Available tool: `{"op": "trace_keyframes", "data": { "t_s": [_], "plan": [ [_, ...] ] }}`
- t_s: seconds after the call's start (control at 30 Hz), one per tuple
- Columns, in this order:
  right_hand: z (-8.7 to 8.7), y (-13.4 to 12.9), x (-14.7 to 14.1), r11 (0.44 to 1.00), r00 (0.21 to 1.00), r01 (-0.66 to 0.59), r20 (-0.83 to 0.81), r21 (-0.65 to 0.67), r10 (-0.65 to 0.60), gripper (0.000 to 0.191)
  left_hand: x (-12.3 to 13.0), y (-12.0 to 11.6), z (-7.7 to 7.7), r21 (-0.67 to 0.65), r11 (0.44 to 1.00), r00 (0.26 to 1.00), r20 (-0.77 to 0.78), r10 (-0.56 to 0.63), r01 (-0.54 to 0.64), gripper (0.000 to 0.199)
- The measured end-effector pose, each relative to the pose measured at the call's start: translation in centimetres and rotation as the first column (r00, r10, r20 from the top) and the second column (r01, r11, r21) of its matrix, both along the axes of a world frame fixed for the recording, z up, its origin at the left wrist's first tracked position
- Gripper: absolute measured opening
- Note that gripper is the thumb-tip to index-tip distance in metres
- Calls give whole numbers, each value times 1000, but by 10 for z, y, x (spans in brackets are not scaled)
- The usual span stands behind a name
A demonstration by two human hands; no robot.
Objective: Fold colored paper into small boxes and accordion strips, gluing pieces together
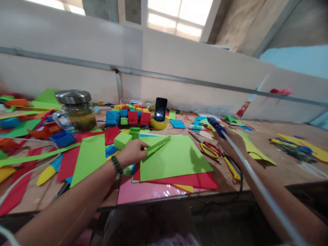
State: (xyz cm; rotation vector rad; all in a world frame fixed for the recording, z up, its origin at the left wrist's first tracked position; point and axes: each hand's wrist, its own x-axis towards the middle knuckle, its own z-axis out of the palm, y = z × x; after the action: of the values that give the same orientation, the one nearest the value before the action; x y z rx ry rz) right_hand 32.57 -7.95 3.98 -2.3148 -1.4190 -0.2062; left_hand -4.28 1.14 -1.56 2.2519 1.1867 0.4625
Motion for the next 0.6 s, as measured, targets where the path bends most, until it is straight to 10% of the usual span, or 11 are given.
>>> {"op": "trace_keyframes", "data": {
  "t_s": [0.3,0.6],
  "plan": [
    [-2,1,61,951,940,53,338,-304,56,28,-13,7,18,-339,935,918,328,224,-107,38],
    [-18,34,82,909,895,-25,395,-417,206,27,-10,10,1,-370,928,972,232,43,47,43]
  ]
}}
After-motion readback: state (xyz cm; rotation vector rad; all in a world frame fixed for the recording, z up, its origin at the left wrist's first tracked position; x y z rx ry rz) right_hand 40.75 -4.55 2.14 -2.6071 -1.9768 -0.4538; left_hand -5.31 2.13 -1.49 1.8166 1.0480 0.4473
